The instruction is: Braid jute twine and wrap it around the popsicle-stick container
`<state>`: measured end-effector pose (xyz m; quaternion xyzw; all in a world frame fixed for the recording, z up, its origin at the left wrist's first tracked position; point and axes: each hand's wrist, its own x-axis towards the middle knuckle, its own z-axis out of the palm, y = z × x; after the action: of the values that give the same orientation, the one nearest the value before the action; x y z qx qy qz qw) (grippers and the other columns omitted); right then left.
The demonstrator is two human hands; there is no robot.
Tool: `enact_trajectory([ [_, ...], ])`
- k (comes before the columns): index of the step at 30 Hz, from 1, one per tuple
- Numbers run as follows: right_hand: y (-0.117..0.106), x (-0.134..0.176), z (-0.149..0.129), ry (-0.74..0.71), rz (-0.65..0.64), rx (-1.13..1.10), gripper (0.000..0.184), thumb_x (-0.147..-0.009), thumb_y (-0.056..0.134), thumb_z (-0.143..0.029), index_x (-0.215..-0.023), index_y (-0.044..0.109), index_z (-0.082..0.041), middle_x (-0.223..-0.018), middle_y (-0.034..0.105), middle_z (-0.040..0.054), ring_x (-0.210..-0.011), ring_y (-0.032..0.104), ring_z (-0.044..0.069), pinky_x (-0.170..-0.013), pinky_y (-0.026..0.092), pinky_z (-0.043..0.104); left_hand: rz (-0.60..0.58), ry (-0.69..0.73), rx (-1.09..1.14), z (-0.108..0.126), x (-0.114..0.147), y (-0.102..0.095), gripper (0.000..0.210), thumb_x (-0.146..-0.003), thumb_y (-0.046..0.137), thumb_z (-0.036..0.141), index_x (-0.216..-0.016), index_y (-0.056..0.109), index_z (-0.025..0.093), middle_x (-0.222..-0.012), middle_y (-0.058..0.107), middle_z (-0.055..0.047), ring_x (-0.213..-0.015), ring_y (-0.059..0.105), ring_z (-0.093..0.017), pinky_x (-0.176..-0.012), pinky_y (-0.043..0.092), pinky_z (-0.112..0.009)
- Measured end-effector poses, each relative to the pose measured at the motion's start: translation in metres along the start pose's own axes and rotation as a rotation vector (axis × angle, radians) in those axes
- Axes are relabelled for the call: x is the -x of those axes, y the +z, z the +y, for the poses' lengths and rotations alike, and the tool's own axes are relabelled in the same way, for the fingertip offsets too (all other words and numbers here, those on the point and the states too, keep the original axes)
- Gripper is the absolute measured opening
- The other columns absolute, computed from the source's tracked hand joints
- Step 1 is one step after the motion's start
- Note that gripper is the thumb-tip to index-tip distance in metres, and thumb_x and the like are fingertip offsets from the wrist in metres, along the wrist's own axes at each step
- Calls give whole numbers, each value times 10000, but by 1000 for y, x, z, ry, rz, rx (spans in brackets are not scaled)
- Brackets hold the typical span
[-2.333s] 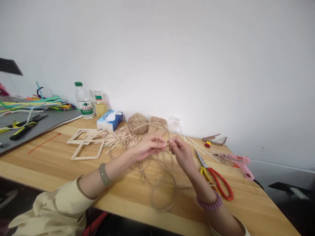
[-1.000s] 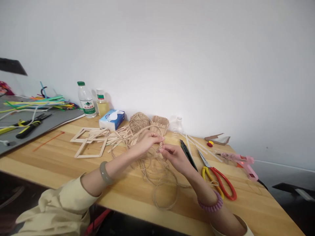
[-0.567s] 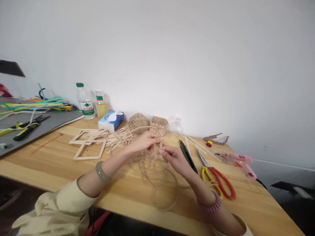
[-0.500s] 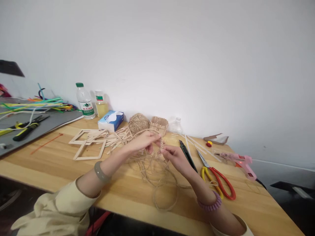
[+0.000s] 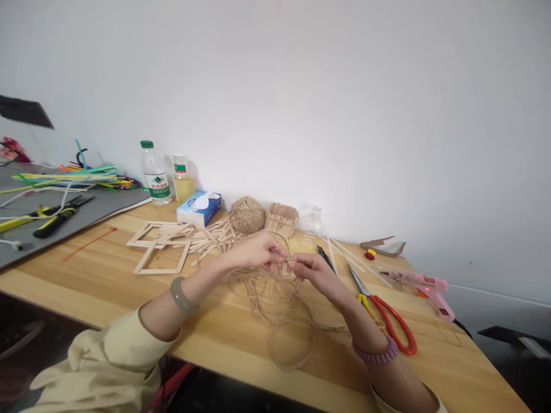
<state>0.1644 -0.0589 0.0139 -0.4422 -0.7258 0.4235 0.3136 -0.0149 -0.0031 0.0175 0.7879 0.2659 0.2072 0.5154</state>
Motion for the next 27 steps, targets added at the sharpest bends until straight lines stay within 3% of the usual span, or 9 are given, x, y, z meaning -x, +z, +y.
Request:
enact_trajectory([
  [6,-9,0,-3,-17,-38,110,295,-814,450,-372,-603,458,-166,-571,352,-41,-553,330,96,-528,255,228,30,7,9,9,1,2,132,-680,517,170,-656,642,132,-542,567,-4,-502,524,-105,-489,401,-193],
  [13,-9,0,2,-113,81,503,333,-852,413,-363,-602,515,-168,-526,412,-40,-513,360,92,-499,249,219,46,26,10,0,-6,6,174,-674,597,303,-633,628,137,-502,504,31,-457,395,-72,-440,270,-191],
  [17,-12,2,5,-81,279,882,262,-855,431,-303,-694,603,-190,-674,618,4,-622,514,128,-531,270,226,208,0,102,-12,-12,15,250,-724,543,333,-572,577,138,-515,556,-3,-426,375,-73,-425,254,-203],
  [21,-8,7,1,-73,491,1138,289,-874,402,-303,-726,623,-191,-725,665,33,-670,571,150,-528,264,237,474,-11,244,-21,-17,21,217,-738,527,330,-632,543,141,-605,616,-24,-394,322,-54,-404,225,-195],
  [23,1,8,-2,-149,466,1182,297,-882,385,-285,-735,625,-188,-712,664,38,-669,579,145,-528,267,235,547,-10,361,-22,-18,23,204,-734,536,331,-658,513,143,-634,623,-30,-380,303,-44,-392,209,-189],
  [27,17,7,-4,-250,156,1170,252,-870,403,-215,-724,606,-185,-677,659,34,-614,569,137,-510,263,237,562,48,628,-17,-17,21,215,-709,577,317,-657,484,131,-655,591,-28,-383,317,-24,-375,186,-172],
])
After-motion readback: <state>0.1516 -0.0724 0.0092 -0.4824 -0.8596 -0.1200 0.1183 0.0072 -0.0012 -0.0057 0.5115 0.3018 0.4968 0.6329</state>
